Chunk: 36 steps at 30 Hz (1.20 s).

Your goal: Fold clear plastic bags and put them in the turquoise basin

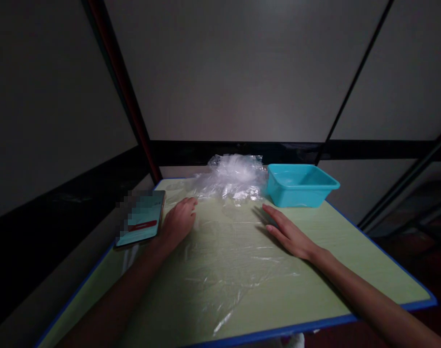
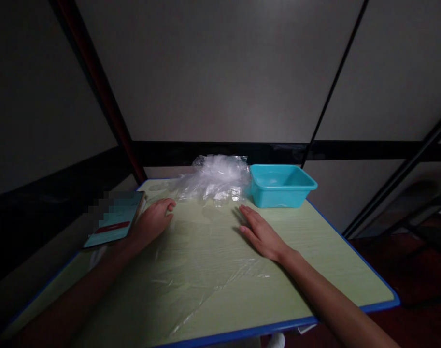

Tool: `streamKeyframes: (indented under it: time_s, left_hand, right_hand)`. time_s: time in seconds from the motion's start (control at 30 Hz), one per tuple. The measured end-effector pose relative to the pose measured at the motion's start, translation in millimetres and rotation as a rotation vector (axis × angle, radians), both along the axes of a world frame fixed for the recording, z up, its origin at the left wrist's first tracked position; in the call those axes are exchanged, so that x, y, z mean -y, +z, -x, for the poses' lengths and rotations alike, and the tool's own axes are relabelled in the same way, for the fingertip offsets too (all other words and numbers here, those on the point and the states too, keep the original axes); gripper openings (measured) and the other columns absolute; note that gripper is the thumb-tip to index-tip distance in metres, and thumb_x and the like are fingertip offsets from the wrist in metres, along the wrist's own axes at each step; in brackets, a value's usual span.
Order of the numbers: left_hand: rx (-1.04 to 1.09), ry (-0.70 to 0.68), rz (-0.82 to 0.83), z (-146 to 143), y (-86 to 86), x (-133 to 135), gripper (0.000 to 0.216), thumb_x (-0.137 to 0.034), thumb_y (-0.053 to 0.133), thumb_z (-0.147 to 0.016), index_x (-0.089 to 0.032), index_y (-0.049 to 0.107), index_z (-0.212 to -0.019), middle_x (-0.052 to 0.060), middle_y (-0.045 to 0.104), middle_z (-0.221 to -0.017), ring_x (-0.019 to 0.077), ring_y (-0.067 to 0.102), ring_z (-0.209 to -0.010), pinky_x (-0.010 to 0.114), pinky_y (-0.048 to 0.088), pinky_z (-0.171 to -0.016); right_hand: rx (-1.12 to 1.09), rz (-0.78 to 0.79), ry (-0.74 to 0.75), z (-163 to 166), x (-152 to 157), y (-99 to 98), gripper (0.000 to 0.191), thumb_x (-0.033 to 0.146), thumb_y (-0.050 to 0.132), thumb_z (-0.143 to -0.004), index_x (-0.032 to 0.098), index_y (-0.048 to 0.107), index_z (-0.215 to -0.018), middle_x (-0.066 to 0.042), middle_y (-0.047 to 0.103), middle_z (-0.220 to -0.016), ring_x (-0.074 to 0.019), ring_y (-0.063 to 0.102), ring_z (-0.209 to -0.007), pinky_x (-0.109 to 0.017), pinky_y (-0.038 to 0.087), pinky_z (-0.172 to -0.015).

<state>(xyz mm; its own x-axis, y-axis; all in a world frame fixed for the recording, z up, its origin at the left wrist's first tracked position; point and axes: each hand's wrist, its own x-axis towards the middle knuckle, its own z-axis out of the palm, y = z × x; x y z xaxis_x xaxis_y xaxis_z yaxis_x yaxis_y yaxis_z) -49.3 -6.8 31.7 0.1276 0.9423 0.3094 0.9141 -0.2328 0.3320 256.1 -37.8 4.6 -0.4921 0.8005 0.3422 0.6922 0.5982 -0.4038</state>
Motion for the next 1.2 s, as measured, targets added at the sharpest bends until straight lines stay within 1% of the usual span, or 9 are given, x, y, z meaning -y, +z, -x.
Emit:
streamKeyframes:
  time_s: [0.07,0.17,0.23,0.33,0.47,0.6,0.87,1.0,1.2]
  left_hand:
    - [-0.035,-0.041,-0.014,-9,-3.1,9,0.031,-0.011,0.038,-0.069,-0.009,0.054,-0.096,0.015,0.056,-0.106,0.0264,0.048,-0.107,0.039,0.034,-0.093]
    - [-0.074,-0.121,-0.008,-22,-12.9,27,0.035,-0.018,0.035,-0.077,-0.009,0.050,-0.107,0.014,0.052,-0.118,0.0222,0.044,-0.113,0.036,0.032,-0.098]
    - [-0.116,-0.192,-0.012,-28,-20.3,40,0.038,-0.021,0.033,-0.080,-0.009,0.047,-0.114,0.013,0.047,-0.125,0.0203,0.041,-0.117,0.035,0.031,-0.100]
    - [-0.248,-0.277,-0.040,-31,-29.6,53,0.043,-0.022,0.029,-0.083,-0.003,0.043,-0.119,0.019,0.040,-0.130,0.0222,0.036,-0.121,0.036,0.030,-0.101]
    - [-0.307,-0.239,-0.065,-28,-38.0,57,0.046,-0.023,0.026,-0.084,0.000,0.041,-0.121,0.021,0.037,-0.131,0.0247,0.033,-0.123,0.040,0.030,-0.100]
    - [-0.343,-0.206,-0.080,-27,-41.6,57,0.047,-0.022,0.025,-0.083,-0.002,0.041,-0.122,0.019,0.038,-0.131,0.0247,0.031,-0.124,0.041,0.029,-0.100]
    - [-0.368,-0.168,-0.113,-27,-43.8,58,0.048,-0.029,0.031,-0.084,-0.003,0.041,-0.122,0.018,0.038,-0.132,0.0289,0.029,-0.125,0.043,0.029,-0.098]
    - [-0.385,-0.170,-0.093,-27,-42.4,58,0.048,-0.031,0.029,-0.084,-0.005,0.040,-0.124,0.017,0.036,-0.133,0.0286,0.029,-0.125,0.043,0.028,-0.099]
    - [-0.386,-0.169,-0.052,-29,-37.9,60,0.049,-0.032,0.028,-0.084,-0.005,0.040,-0.124,0.016,0.035,-0.134,0.0280,0.028,-0.125,0.042,0.027,-0.100]
  right_hand:
    - [-0.001,0.006,-0.022,2,-1,0.6,0.056,0.044,0.027,-0.089,0.013,0.024,-0.135,-0.012,0.028,-0.138,-0.0222,0.024,-0.127,-0.043,0.023,-0.104]
    - [0.059,0.007,-0.013,16,1,5.6,0.057,0.045,0.028,-0.088,0.011,0.026,-0.134,-0.013,0.026,-0.139,-0.0219,0.022,-0.128,-0.042,0.022,-0.104]
    - [0.138,0.017,0.033,34,4,11.0,0.058,0.044,0.029,-0.088,0.008,0.026,-0.134,-0.014,0.023,-0.140,-0.0225,0.019,-0.129,-0.042,0.022,-0.104]
    - [0.245,0.029,0.104,69,10,17.3,0.056,0.037,0.027,-0.089,0.000,0.027,-0.132,-0.018,0.023,-0.138,-0.0229,0.018,-0.129,-0.038,0.021,-0.105]
    - [0.276,0.027,0.159,108,17,14.0,0.054,0.032,0.025,-0.089,-0.001,0.025,-0.132,-0.018,0.021,-0.139,-0.0232,0.017,-0.129,-0.038,0.023,-0.104]
    - [0.285,0.022,0.141,120,20,3.8,0.054,0.034,0.024,-0.089,0.000,0.027,-0.132,-0.018,0.020,-0.139,-0.0239,0.016,-0.129,-0.040,0.021,-0.104]
    - [0.324,0.004,0.114,97,22,1.0,0.055,0.035,0.025,-0.089,0.003,0.025,-0.134,-0.015,0.019,-0.139,-0.0236,0.016,-0.129,-0.040,0.021,-0.104]
    - [0.332,-0.029,0.062,70,22,-3.1,0.054,0.037,0.024,-0.090,0.005,0.027,-0.134,-0.013,0.021,-0.139,-0.0225,0.017,-0.128,-0.040,0.022,-0.104]
    - [0.354,-0.047,-0.021,21,24,-9.0,0.054,0.040,0.022,-0.090,0.010,0.023,-0.135,-0.010,0.019,-0.140,-0.0214,0.018,-0.128,-0.041,0.023,-0.104]
